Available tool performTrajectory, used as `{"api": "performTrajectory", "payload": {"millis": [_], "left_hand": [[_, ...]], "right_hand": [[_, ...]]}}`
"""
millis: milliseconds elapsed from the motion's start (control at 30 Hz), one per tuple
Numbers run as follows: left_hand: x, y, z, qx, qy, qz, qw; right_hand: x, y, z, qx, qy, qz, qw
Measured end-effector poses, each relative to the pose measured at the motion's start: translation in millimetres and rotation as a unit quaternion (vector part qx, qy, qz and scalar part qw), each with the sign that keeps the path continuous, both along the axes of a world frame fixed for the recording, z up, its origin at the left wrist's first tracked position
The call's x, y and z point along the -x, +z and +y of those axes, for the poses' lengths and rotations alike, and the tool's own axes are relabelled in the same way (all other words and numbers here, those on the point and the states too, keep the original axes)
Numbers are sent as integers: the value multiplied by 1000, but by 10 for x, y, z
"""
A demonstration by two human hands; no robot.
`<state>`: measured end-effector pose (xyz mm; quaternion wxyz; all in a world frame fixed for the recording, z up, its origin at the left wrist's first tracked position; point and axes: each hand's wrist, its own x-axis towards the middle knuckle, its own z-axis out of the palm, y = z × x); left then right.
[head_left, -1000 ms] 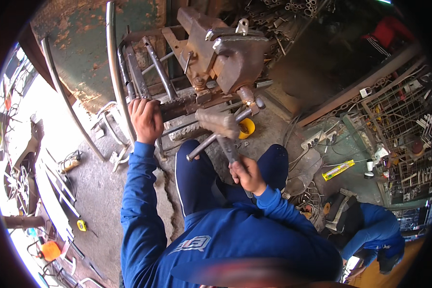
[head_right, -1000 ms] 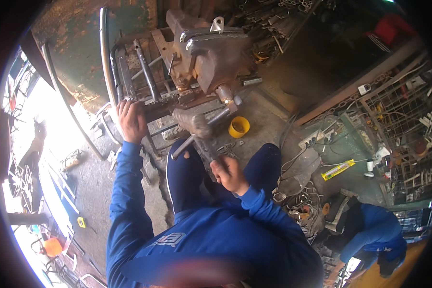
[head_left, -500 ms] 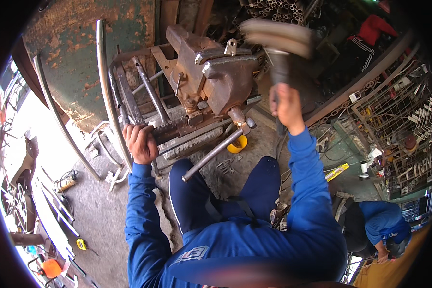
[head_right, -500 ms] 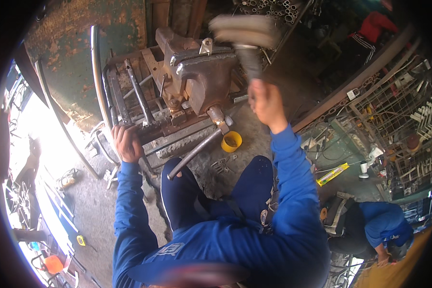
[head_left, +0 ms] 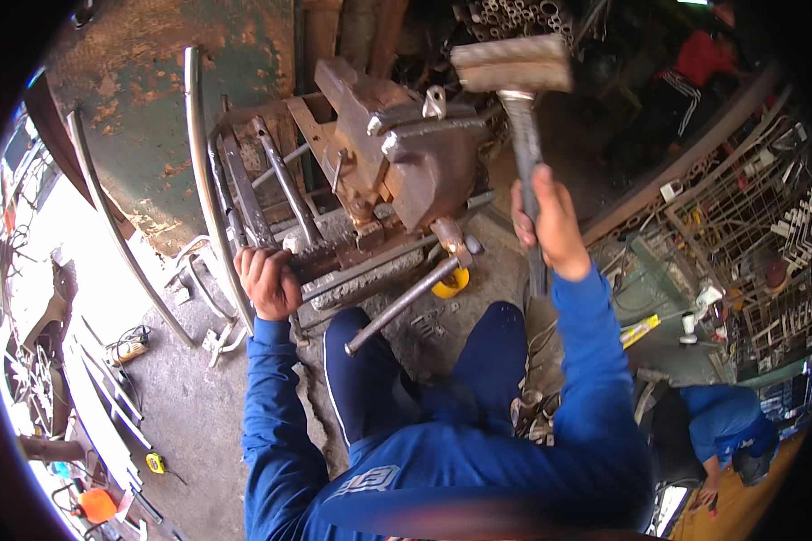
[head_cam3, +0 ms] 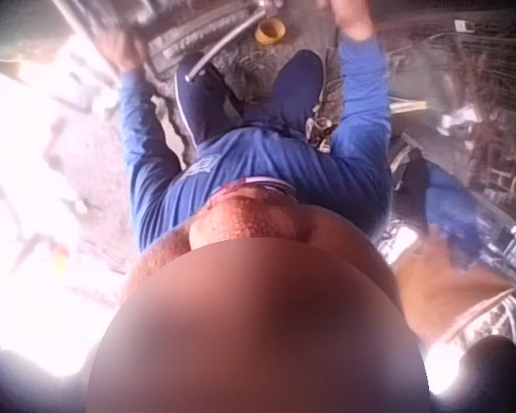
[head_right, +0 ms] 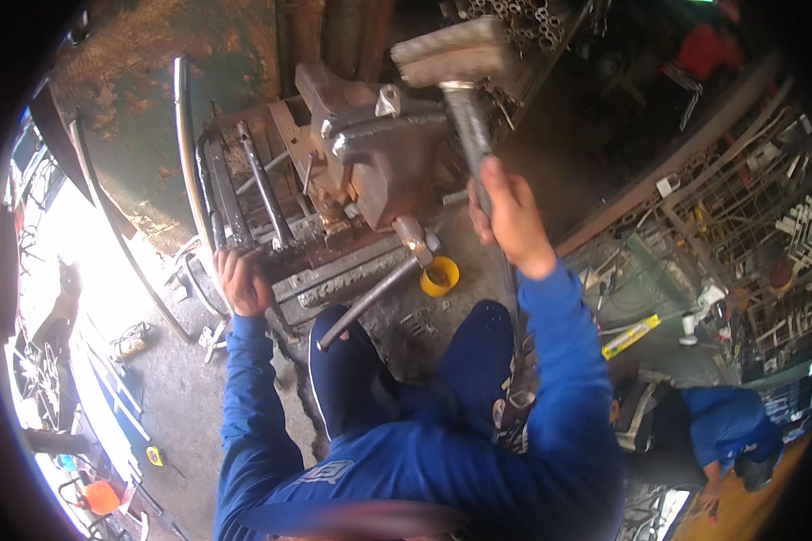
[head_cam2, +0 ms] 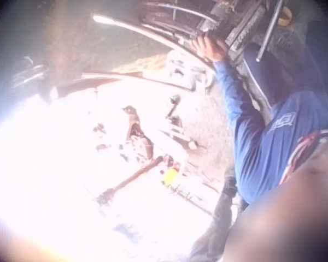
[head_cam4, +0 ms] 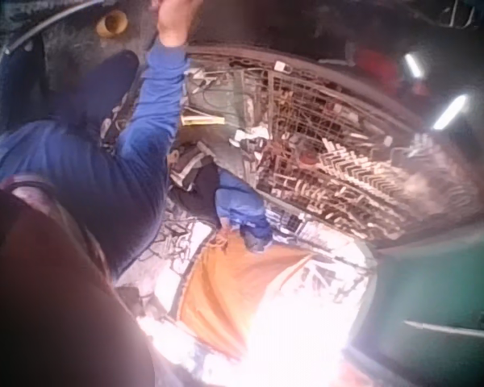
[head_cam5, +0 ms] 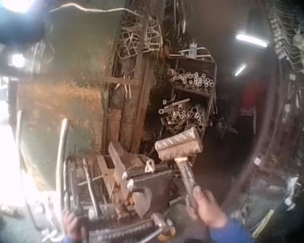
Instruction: The person uses a hammer and metal rod to repeatedly strike a metal frame clamped in a vise. They then retrieve pliers and use them to bend a small metal piece on the floor.
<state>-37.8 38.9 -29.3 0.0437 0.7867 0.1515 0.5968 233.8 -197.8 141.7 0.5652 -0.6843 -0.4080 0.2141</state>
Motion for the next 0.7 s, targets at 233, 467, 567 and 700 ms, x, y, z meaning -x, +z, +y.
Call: {"api": "performTrajectory", "payload": {"millis": [233,467,567,700], "left_hand": [[10,-18,-6,7,-1,-2,1000],[20,-11,-1,2,-3,-2,1000],[10,-35,4,3,-5,-10,1000],[25,-69,13,22,0,-9,1000]], "right_hand": [[-16,16,-73,-206,21,24,978],[92,137,-99,-28,-82,37,996],[231,49,-421,-87,-16,61,994],[630,-331,-495,-179,73,56,980]]}}
